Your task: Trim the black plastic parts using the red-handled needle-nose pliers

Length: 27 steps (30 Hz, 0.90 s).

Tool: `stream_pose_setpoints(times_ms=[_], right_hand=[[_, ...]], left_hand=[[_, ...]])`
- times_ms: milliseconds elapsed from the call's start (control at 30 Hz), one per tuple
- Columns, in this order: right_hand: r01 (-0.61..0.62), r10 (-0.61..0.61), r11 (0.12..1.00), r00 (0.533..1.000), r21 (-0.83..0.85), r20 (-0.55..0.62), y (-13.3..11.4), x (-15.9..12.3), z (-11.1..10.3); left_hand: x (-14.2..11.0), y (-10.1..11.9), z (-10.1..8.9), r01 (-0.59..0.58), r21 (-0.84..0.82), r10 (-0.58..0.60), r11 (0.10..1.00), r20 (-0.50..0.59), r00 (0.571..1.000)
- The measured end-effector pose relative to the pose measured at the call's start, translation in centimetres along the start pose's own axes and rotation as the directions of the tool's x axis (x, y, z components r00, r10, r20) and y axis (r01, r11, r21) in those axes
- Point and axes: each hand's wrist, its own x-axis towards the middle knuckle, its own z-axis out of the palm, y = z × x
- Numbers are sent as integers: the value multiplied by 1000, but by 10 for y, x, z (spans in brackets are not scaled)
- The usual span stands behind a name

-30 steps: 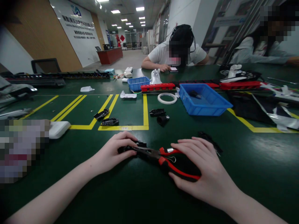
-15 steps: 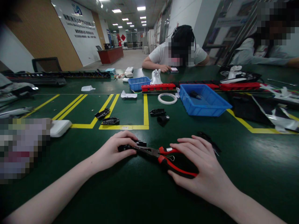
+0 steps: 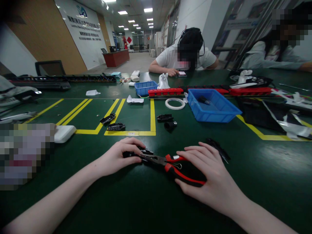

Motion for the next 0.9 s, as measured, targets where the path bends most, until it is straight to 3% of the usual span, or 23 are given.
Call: stream_pose_setpoints(times_ms=[467,700,900], right_hand=[[-22,25,998,999,67,-37,-12,3,2],[-105,106,992,994,69,-7,-9,-4,3],[-46,43,997,998,62,42,1,0,-2]], left_hand=[[0,2,1,-21,15,21,1000,13,1000],[0,2,0,-58,32,58,998,8,998],[1,-4,-3,-124,20,123,992,16,992]])
